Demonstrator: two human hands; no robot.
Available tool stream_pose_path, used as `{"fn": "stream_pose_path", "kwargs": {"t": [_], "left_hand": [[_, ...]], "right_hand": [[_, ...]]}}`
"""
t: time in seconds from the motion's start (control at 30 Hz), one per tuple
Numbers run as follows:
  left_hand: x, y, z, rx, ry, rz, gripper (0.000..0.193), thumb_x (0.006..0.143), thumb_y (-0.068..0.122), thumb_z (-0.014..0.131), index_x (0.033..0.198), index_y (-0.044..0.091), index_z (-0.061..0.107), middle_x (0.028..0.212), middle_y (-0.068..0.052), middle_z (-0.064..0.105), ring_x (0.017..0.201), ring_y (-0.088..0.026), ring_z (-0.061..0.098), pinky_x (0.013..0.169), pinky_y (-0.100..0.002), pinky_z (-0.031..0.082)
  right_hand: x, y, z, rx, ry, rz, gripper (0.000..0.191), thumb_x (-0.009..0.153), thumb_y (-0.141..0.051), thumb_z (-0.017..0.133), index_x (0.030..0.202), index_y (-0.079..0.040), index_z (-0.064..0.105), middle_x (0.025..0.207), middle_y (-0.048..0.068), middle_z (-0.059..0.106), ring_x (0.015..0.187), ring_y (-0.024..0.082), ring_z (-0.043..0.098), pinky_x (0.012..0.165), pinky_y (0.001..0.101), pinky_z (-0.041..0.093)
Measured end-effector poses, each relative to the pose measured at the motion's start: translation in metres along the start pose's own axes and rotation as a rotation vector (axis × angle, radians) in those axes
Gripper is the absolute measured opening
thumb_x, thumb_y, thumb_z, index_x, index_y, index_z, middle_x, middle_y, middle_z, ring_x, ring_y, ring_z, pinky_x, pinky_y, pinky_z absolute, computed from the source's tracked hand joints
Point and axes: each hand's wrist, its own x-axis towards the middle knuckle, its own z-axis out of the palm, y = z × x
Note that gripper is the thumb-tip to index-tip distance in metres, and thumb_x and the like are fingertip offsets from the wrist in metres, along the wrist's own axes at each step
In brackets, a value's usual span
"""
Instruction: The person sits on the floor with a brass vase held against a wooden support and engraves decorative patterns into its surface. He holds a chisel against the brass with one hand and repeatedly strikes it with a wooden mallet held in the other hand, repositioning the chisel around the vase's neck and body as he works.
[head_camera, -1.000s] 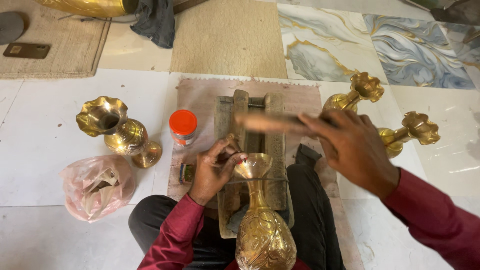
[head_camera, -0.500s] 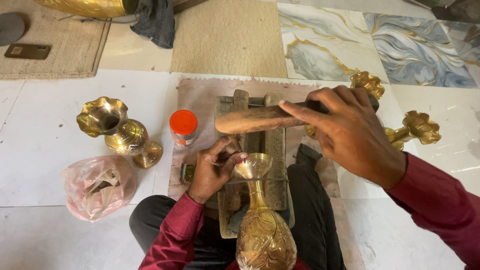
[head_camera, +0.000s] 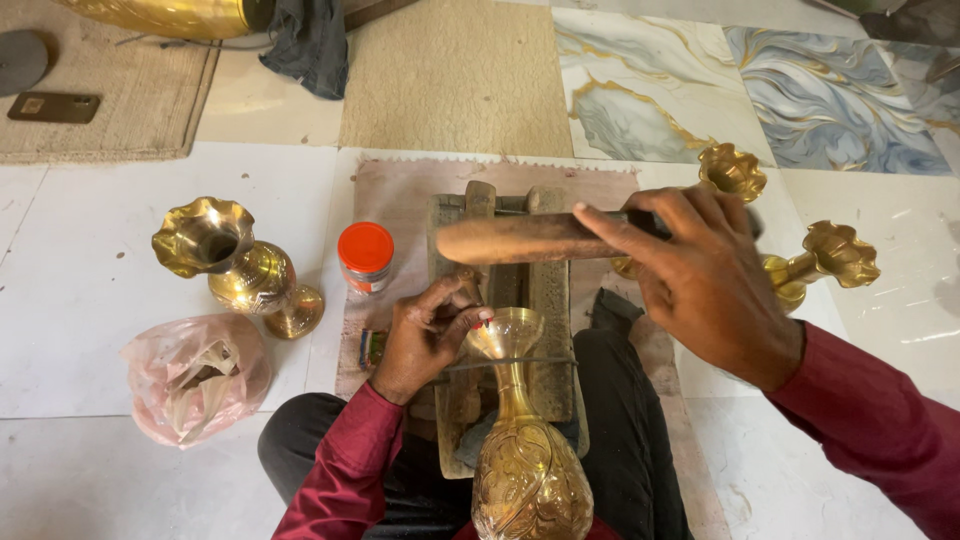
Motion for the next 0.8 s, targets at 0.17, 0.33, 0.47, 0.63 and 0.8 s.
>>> {"fn": "stream_pose_path", "kwargs": {"t": [0.17, 0.33, 0.47, 0.63, 0.8], "left_hand": [[0.0, 0.0, 0.0, -0.052, -0.034, -0.011, 0.037, 0.091, -0.001, 0.076, 0.126, 0.003, 0.065, 0.083, -0.003, 0.074, 0.082, -0.006, 0.072, 0.076, -0.025, 0.063], [0.0, -0.002, -0.001, -0.068, -0.049, -0.02, 0.038, 0.091, -0.001, 0.077, 0.127, 0.003, 0.066, 0.084, -0.003, 0.075, 0.083, -0.007, 0.072, 0.078, -0.025, 0.063], [-0.003, -0.009, -0.003, -0.011, -0.028, 0.012, 0.036, 0.09, 0.0, 0.077, 0.124, 0.002, 0.066, 0.088, -0.004, 0.076, 0.085, -0.009, 0.075, 0.077, -0.026, 0.064], [-0.014, -0.022, 0.005, -0.106, 0.108, 0.12, 0.037, 0.09, -0.001, 0.075, 0.125, 0.001, 0.062, 0.089, -0.003, 0.076, 0.103, -0.013, 0.07, 0.091, -0.032, 0.059], [-0.024, -0.029, 0.011, -0.155, 0.189, 0.109, 0.027, 0.092, -0.003, 0.075, 0.116, 0.003, 0.064, 0.086, -0.002, 0.075, 0.099, -0.011, 0.071, 0.105, -0.035, 0.054]], "right_hand": [[-0.002, -0.003, 0.0, 0.336, -0.019, 0.141, 0.062, 0.094, -0.007, 0.065, 0.15, -0.03, 0.05, 0.121, 0.001, 0.058, 0.105, 0.014, 0.062, 0.092, 0.0363, 0.052], [-0.008, -0.009, -0.002, 0.73, 0.046, 0.303, 0.065, 0.094, -0.013, 0.065, 0.152, -0.032, 0.042, 0.124, -0.003, 0.061, 0.101, 0.012, 0.067, 0.085, 0.0345, 0.056], [-0.015, -0.008, -0.001, -0.235, -0.045, -0.004, 0.079, 0.078, -0.003, 0.072, 0.15, -0.028, 0.052, 0.116, 0.011, 0.061, 0.103, 0.027, 0.058, 0.093, 0.0477, 0.045], [-0.021, -0.007, 0.011, -0.159, -0.286, 0.061, 0.084, 0.073, -0.005, 0.076, 0.15, -0.031, 0.051, 0.118, 0.011, 0.06, 0.102, 0.025, 0.058, 0.089, 0.0458, 0.046], [-0.014, -0.009, 0.015, -0.228, -0.28, -0.013, 0.092, 0.066, -0.01, 0.079, 0.151, -0.031, 0.051, 0.118, 0.01, 0.061, 0.104, 0.027, 0.058, 0.09, 0.0485, 0.046]]}}
